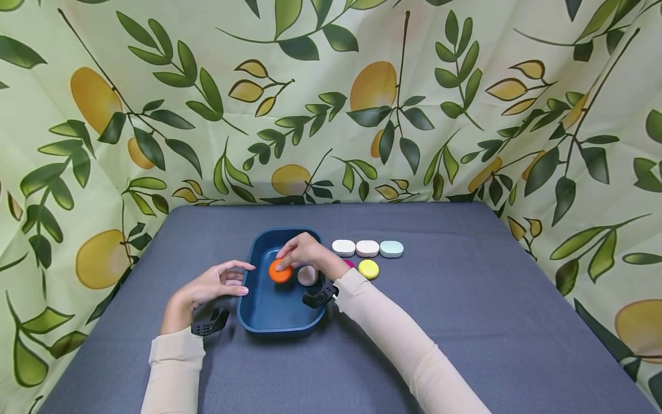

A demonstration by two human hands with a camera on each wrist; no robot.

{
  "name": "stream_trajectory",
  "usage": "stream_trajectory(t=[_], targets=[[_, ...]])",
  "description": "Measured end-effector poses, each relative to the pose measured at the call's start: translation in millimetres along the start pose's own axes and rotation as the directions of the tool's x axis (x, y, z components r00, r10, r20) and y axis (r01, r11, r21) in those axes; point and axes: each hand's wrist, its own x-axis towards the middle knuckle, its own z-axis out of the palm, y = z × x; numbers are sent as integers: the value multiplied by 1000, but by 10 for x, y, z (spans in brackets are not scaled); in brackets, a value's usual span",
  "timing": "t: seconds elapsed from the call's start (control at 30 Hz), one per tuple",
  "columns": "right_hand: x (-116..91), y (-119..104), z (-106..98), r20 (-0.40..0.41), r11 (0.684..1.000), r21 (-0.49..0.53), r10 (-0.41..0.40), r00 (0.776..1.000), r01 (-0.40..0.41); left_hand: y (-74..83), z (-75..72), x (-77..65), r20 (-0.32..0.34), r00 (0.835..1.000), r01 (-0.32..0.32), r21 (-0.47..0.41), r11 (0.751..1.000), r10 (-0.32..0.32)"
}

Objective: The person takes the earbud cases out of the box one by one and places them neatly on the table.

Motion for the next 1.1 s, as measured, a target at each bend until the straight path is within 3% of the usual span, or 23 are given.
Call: stream_trajectory(t=[0.4,0.6,1.1], targets=[[-241,65,-187,22,984,181,-8,1000,4,0,1,2,-3,1000,-11,2,1000,11],[-390,180,-356,-21,966,258,1,1000,5,-4,1,-7,-1,1000,-26,5,1000,26],[-666,606,-757,-149,911,400,173,973,-101,-22,1,-4,-12,1000,-8,7,1000,8]])
